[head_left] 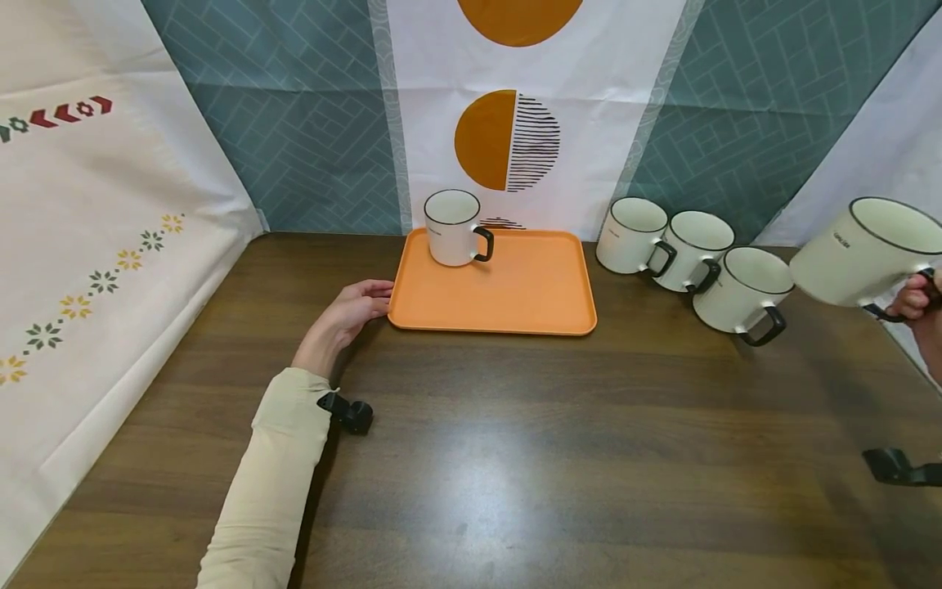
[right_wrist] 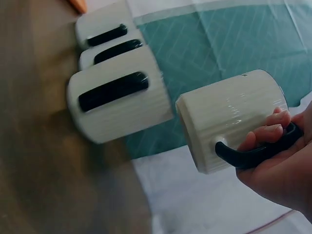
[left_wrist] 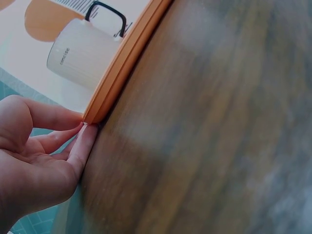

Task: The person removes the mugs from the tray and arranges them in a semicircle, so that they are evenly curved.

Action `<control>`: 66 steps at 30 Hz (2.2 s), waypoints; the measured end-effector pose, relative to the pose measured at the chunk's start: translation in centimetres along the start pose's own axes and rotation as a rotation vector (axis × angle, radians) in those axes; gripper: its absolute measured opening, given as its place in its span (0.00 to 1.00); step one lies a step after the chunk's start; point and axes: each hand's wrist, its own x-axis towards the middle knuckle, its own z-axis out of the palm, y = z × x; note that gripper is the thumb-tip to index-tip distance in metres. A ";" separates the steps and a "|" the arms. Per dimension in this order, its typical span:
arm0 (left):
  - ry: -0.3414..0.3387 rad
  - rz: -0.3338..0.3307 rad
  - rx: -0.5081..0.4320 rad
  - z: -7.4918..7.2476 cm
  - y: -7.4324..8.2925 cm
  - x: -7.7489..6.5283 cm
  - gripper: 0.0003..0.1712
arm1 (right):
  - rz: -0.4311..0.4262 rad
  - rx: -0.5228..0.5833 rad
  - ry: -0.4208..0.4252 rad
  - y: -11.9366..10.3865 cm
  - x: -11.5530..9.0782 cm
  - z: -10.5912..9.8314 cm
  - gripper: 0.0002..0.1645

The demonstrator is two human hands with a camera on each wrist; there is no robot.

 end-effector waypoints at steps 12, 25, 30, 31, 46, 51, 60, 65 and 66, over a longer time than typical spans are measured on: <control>0.007 0.000 -0.009 -0.1 -0.1 -0.1 0.30 | -0.099 -0.221 0.037 0.5 -2.0 -0.4 0.20; -0.010 0.017 -0.019 0.1 0.0 0.0 0.31 | 0.020 -0.336 0.138 1.0 -6.0 -1.5 0.25; 0.002 0.009 -0.010 -0.1 0.0 0.0 0.31 | 0.076 -0.547 0.146 2.0 -7.3 -1.6 0.25; 0.004 0.008 -0.010 -0.1 0.0 -0.1 0.31 | 0.083 -0.596 0.151 2.2 -7.5 -1.6 0.24; -0.002 0.003 -0.010 -0.1 0.0 -0.1 0.31 | 0.036 -0.607 0.027 3.7 -8.9 -2.7 0.27; 0.012 -0.002 -0.010 0.1 0.1 0.0 0.30 | 0.044 -0.667 -0.009 3.5 -9.1 -2.9 0.28; 0.017 -0.001 -0.006 0.2 0.3 -0.2 0.30 | 0.202 -0.806 -0.017 3.4 -9.2 -1.6 0.27; 0.026 -0.010 0.003 0.3 0.3 -0.2 0.30 | 0.272 -0.727 0.011 3.9 -8.9 -0.6 0.28; 0.026 -0.011 0.000 0.3 0.3 -0.2 0.30 | 0.277 -0.707 0.016 4.0 -8.8 -0.4 0.29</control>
